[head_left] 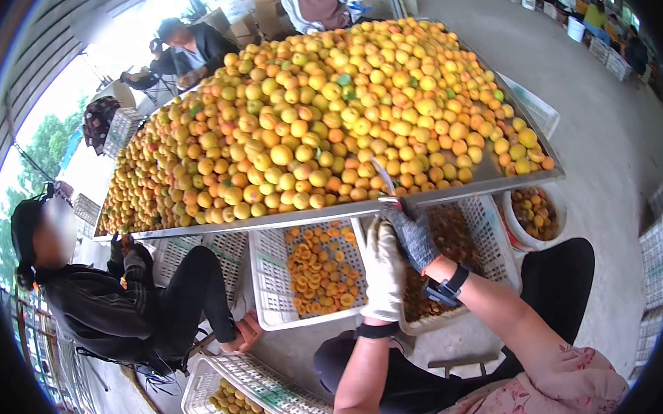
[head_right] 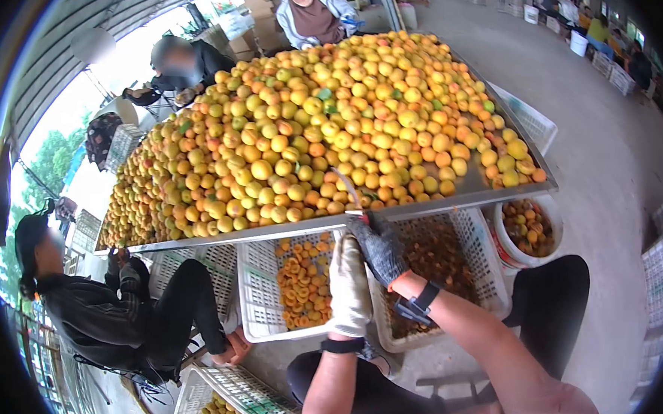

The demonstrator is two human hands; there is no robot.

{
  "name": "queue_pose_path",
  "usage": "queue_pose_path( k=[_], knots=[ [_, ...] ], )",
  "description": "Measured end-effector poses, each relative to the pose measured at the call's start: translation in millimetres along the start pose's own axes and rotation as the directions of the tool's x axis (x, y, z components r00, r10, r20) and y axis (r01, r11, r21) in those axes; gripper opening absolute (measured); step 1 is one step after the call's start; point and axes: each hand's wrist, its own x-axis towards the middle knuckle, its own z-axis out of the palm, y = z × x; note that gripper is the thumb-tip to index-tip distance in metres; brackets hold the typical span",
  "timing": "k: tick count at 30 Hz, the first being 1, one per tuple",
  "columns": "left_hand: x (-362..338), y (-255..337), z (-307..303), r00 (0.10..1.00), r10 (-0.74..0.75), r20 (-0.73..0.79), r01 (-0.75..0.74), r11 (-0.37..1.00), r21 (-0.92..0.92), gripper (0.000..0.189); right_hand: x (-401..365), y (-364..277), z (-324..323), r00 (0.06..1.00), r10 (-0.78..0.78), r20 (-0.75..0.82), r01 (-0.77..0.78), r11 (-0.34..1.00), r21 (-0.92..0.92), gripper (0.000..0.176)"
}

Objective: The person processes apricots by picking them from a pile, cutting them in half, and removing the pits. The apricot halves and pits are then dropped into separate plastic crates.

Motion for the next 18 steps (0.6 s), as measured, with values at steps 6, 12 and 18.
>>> queue_pose_path(
  k=[6, 12, 18],
  knots=[
    [-1.2, 6.7, 20.2, 0.99, 0.112, -0.08, -0.116, 0.992, -0.045, 0.02, 5.0, -16.9, -16.1, 0.972, -0.218, -0.087, 0.167, 0.903, -0.395, 0.029],
    [7.5, -0.5, 8.0, 0.987, -0.15, 0.054, 0.159, 0.893, -0.421, 0.017, 13.3, -84.6, -46.3, 0.979, 0.17, 0.113, -0.199, 0.921, 0.335, 0.02],
    [5.1, -8.4, 22.7, 0.895, -0.127, 0.427, 0.367, 0.755, -0.544, 0.03, 17.3, -122.6, -61.3, 0.949, 0.135, 0.286, -0.291, 0.73, 0.619, 0.025]
  ],
)
